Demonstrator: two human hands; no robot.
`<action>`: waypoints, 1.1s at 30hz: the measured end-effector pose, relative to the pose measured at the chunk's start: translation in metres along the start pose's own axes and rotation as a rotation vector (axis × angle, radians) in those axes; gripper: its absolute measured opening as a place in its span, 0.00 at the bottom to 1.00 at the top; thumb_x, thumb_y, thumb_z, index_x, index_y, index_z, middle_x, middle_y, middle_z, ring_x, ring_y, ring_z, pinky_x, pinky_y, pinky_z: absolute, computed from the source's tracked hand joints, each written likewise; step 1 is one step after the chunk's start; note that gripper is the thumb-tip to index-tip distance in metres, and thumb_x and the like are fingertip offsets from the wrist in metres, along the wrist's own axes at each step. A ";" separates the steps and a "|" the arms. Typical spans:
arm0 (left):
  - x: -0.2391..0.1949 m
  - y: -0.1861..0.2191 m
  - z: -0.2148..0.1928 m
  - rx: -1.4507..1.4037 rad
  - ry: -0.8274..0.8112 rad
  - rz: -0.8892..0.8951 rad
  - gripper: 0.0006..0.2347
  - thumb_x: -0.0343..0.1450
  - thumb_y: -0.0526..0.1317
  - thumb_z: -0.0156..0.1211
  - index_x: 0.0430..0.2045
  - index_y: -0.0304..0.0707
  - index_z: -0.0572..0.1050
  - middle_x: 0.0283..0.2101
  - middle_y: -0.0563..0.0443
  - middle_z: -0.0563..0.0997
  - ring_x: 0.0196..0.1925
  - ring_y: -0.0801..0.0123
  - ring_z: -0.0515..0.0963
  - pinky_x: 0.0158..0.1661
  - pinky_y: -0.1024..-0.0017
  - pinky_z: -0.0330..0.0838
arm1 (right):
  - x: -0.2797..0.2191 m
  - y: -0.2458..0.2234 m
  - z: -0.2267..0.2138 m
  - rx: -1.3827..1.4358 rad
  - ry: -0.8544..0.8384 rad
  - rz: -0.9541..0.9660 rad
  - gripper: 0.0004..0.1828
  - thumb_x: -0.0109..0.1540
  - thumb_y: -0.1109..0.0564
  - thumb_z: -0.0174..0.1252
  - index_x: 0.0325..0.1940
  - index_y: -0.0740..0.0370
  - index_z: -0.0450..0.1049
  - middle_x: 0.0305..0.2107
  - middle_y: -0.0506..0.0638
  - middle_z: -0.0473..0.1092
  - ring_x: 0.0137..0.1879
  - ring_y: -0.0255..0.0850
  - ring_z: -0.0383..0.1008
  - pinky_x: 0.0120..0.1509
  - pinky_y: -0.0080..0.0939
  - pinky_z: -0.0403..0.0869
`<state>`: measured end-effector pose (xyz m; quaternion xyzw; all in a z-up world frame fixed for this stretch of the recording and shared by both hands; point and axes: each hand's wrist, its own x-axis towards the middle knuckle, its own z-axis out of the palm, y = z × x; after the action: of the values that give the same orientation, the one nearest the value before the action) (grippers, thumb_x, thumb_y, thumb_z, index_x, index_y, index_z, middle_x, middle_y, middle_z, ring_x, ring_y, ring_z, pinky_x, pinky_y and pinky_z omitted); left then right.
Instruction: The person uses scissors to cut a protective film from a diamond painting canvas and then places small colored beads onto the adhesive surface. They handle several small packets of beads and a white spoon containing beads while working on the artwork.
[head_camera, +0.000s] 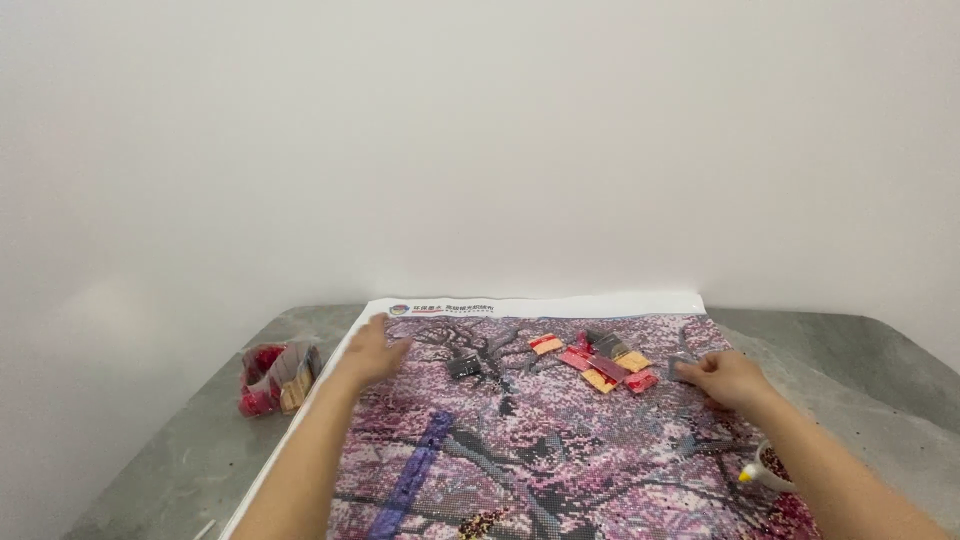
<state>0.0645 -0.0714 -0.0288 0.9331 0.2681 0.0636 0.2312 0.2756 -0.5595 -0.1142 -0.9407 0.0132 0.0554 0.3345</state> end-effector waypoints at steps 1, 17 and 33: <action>-0.012 0.020 0.009 -0.068 -0.090 0.039 0.32 0.72 0.58 0.46 0.67 0.38 0.52 0.68 0.32 0.60 0.71 0.44 0.57 0.68 0.52 0.51 | 0.010 0.000 0.009 0.032 0.007 -0.008 0.25 0.54 0.38 0.67 0.33 0.65 0.83 0.30 0.56 0.79 0.36 0.49 0.82 0.39 0.42 0.76; -0.021 0.152 0.107 -0.493 -0.214 0.187 0.31 0.74 0.57 0.18 0.65 0.35 0.58 0.68 0.36 0.61 0.72 0.50 0.56 0.70 0.58 0.45 | -0.057 -0.107 0.039 0.360 -0.102 -0.082 0.25 0.57 0.41 0.65 0.35 0.70 0.78 0.32 0.59 0.75 0.37 0.44 0.77 0.34 0.39 0.80; -0.072 0.103 -0.008 -0.360 -0.294 0.365 0.24 0.76 0.53 0.37 0.62 0.35 0.65 0.64 0.37 0.68 0.68 0.48 0.63 0.65 0.51 0.54 | -0.071 -0.073 -0.037 0.462 0.014 -0.197 0.20 0.60 0.50 0.64 0.39 0.73 0.76 0.39 0.66 0.75 0.42 0.53 0.79 0.42 0.46 0.77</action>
<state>0.0501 -0.1834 0.0269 0.9091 0.0437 0.0149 0.4140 0.2133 -0.5271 -0.0324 -0.8364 -0.0637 0.0117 0.5443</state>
